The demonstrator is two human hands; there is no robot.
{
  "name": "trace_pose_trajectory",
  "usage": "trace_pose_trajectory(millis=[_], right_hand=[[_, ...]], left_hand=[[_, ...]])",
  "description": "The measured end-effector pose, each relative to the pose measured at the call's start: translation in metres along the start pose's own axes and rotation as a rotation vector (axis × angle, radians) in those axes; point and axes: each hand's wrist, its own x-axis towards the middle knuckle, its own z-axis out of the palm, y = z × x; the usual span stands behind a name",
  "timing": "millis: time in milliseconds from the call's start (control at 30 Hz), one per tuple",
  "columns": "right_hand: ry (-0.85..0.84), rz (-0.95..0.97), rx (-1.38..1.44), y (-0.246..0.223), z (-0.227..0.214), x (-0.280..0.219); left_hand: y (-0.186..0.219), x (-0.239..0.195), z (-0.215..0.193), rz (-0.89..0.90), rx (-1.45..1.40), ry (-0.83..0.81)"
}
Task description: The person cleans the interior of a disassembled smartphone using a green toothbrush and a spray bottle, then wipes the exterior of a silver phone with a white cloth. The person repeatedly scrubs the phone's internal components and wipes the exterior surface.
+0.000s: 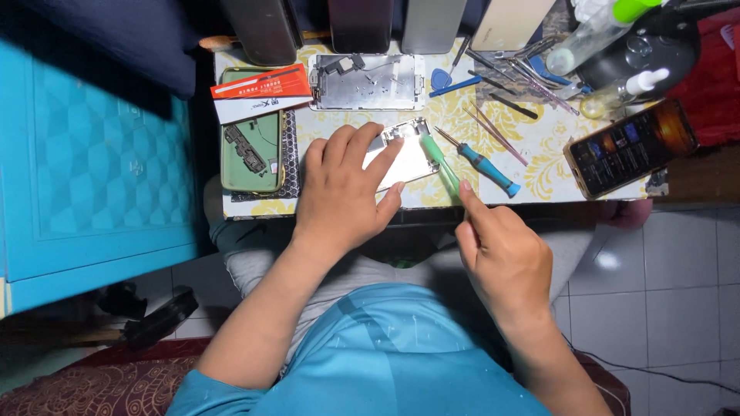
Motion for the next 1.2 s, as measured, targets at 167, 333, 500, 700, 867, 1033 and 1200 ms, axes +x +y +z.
trace_pose_trajectory(millis=[167,333,500,700,867,1033,1200], right_hand=[[0.059,-0.055,-0.012,0.006,0.027,0.008],[0.039,-0.055,-0.001,0.012,0.03,0.016],[-0.016,-0.018,0.1,0.016,0.024,0.023],[0.004,-0.026,0.015,0.008,0.011,0.012],[-0.005,-0.001,0.004,0.011,0.0,0.002],[-0.056,0.065,0.065,0.02,-0.022,-0.011],[0.22,0.096,-0.11,0.053,-0.02,-0.003]], left_hand=[[0.0,-0.004,0.002,0.024,0.004,0.021],[-0.002,-0.002,0.003,0.028,-0.005,0.038],[-0.002,-0.002,0.002,0.033,0.0,0.039],[0.0,-0.002,0.0,0.024,0.007,0.034],[0.0,-0.003,0.001,0.033,0.02,0.017],[-0.003,0.0,0.003,0.044,0.041,0.006],[-0.01,0.0,-0.001,0.099,0.002,-0.025]])
